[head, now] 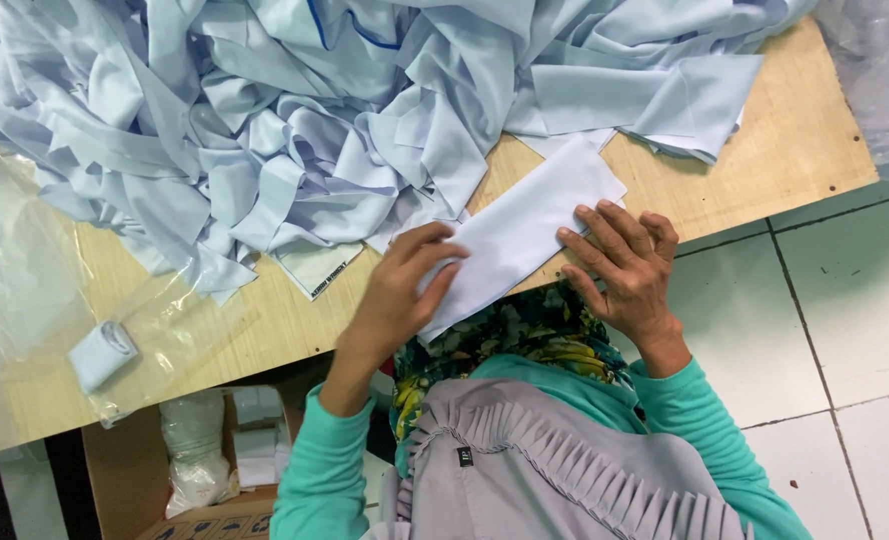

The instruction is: The person folds light blue fabric pieces on a wooden table, rolling each into a compact bundle and placing it into a clear plastic bag. The process is repeated for multiple items, with finished packages set aside on the table.

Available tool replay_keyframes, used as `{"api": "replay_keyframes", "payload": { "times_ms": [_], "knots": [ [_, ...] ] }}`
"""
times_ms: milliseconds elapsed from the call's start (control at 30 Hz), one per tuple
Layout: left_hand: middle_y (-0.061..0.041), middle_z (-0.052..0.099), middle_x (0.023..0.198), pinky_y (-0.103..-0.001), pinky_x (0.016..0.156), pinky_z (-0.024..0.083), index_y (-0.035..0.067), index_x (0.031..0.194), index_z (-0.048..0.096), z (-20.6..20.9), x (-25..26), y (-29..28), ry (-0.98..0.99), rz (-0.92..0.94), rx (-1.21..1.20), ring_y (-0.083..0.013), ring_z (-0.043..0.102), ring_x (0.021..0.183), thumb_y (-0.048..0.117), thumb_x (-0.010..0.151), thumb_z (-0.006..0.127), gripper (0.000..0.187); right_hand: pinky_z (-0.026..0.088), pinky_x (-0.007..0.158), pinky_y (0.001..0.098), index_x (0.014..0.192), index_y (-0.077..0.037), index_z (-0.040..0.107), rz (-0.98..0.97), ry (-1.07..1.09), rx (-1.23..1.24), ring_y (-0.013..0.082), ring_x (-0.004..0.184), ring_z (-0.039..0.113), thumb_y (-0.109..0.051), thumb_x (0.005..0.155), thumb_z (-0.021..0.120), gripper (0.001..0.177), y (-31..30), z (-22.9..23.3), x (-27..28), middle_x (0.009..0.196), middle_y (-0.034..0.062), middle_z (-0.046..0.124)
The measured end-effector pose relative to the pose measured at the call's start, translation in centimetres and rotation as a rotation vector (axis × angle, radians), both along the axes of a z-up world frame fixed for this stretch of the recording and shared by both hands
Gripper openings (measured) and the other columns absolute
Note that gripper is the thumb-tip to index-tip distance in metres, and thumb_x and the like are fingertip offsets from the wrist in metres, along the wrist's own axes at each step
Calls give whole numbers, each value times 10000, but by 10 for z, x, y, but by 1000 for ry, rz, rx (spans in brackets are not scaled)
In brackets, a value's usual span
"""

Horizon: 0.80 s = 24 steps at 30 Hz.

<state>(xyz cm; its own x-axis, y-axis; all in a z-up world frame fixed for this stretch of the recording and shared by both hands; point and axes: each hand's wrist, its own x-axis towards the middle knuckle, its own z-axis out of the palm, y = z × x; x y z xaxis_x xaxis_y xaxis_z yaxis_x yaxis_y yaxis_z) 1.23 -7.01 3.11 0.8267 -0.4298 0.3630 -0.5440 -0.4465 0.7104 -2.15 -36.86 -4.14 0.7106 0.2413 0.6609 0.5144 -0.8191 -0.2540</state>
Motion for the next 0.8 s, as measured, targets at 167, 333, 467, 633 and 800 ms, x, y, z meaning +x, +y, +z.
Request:
{"api": "replay_keyframes", "payload": {
  "times_ms": [167,333,467,633,800],
  "knots": [
    [-142,636,1151,-459,916,574,119,1202,686,-22,9,-60,35,-78,16,-366,678,1061,108,998,628,212,282,1113,504,1316,-236,755,-3,5,8,280,1300,594,-437,1030,615,377,0,3,-1,1386,64,693],
    [-186,597,1145,-440,885,573,41,1257,636,-45,18,-77,49,-88,286,-373,670,1040,54,997,575,268,280,1120,493,1307,-245,757,-12,29,23,261,1309,590,-431,1022,629,363,-1,5,0,1389,42,693],
    [-193,611,1170,-424,879,573,44,1287,638,-48,26,-75,121,-135,400,-367,676,1044,8,989,540,316,310,1085,456,1248,-186,768,-92,136,97,239,1214,600,-398,1080,603,316,-11,10,9,1247,76,718],
    [-206,611,1125,-443,834,589,40,1362,583,-42,42,-77,149,-185,443,-372,687,985,14,956,600,407,384,894,415,1258,-114,737,-396,192,0,227,1053,558,-540,1119,620,464,-16,18,29,1104,73,605],
    [-208,611,1109,-488,809,591,73,1433,508,-36,50,-78,190,-237,393,-406,689,975,137,935,688,534,383,917,490,1154,-68,702,-418,496,19,237,1036,461,-571,1038,694,516,-4,29,37,1051,40,477]
  ]
}}
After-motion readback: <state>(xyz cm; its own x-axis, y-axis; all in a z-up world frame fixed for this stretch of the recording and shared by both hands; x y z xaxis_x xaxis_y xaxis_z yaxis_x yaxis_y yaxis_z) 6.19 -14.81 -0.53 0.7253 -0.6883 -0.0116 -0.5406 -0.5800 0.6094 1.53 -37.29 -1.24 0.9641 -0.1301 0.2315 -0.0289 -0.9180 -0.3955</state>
